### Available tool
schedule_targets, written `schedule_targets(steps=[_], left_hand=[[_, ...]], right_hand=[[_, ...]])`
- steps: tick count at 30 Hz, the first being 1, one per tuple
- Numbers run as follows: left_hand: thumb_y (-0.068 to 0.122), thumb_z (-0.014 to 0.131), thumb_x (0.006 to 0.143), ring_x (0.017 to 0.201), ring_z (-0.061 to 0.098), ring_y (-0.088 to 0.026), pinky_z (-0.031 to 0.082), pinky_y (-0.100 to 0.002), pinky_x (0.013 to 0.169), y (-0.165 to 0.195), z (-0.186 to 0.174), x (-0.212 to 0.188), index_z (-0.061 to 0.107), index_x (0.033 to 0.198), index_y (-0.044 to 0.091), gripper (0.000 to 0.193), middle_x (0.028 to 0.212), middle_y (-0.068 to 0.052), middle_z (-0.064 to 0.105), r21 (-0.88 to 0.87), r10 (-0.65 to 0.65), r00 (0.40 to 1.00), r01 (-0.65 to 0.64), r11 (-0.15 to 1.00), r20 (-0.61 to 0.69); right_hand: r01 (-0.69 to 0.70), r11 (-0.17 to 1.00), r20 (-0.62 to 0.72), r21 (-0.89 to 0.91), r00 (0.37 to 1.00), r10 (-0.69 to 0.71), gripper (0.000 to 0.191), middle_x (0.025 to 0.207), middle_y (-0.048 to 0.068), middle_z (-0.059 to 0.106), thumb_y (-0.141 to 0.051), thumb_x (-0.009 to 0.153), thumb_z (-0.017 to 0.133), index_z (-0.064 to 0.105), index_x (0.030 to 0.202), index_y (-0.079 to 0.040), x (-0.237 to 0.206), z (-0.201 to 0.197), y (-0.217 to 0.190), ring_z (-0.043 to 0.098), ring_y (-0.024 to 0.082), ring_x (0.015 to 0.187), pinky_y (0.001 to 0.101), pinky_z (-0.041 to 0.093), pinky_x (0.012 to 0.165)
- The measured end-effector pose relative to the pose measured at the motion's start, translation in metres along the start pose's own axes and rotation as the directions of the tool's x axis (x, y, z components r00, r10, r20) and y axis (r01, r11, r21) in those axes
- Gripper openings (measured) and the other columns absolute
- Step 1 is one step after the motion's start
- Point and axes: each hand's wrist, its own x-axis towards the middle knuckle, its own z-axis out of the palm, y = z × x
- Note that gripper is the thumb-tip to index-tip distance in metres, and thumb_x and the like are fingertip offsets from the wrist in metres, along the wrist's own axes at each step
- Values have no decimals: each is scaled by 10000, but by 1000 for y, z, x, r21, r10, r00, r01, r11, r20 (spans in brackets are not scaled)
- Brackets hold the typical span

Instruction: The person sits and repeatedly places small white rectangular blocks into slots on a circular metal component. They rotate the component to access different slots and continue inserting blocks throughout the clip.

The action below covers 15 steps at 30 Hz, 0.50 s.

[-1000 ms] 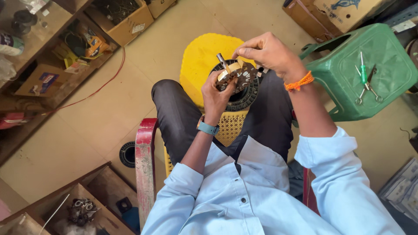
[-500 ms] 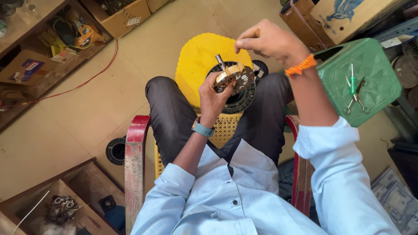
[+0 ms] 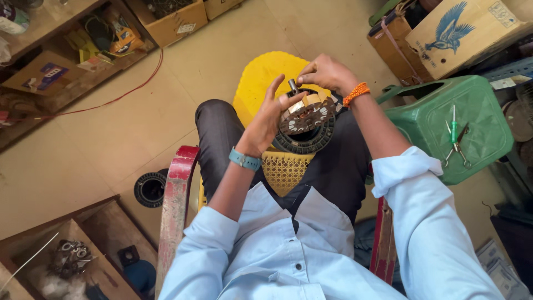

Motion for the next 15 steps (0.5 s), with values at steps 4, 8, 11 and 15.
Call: schedule_targets(steps=[4,8,11,15], left_hand=[[221,685,943,1146,689,-245,602,-365,926,4,-7,25,156,1634,113,877,1303,-212,662,-11,-110,993,110,994,-49],[97,738,941,934,680,-185,611,-367,832,-2,-16,43,182,1640,104,893,1168,-178,628,52,-31,999,33,998,-28],[85,756,991,825,578,-66,473,-223,681,3,-25,46,199,1683,101,888,1112,-69,623,55,45,999,-46,997,30],[134,707,903,708,517,-48,559,-224,736,10,-24,48,134,1614,182,914,1182,-87,751,57,-52,995,47,997,81]], right_hand=[[101,992,-83,74,992,-95,235,944,90,797,-219,865,780,802,1044,-68,-7,-11,-11,742,138,831,307,568,768],[98,995,-201,6,975,-95,208,864,97,780,-209,859,799,805,1002,-57,-26,-30,-32,712,135,763,301,552,715],[79,996,-275,-47,957,-89,191,797,121,752,-212,878,791,801,995,-62,-47,-42,-45,685,158,727,320,535,681],[159,976,-311,-149,930,-198,165,822,126,756,-209,883,765,807,975,-78,-48,-44,-53,717,184,736,333,551,693]])
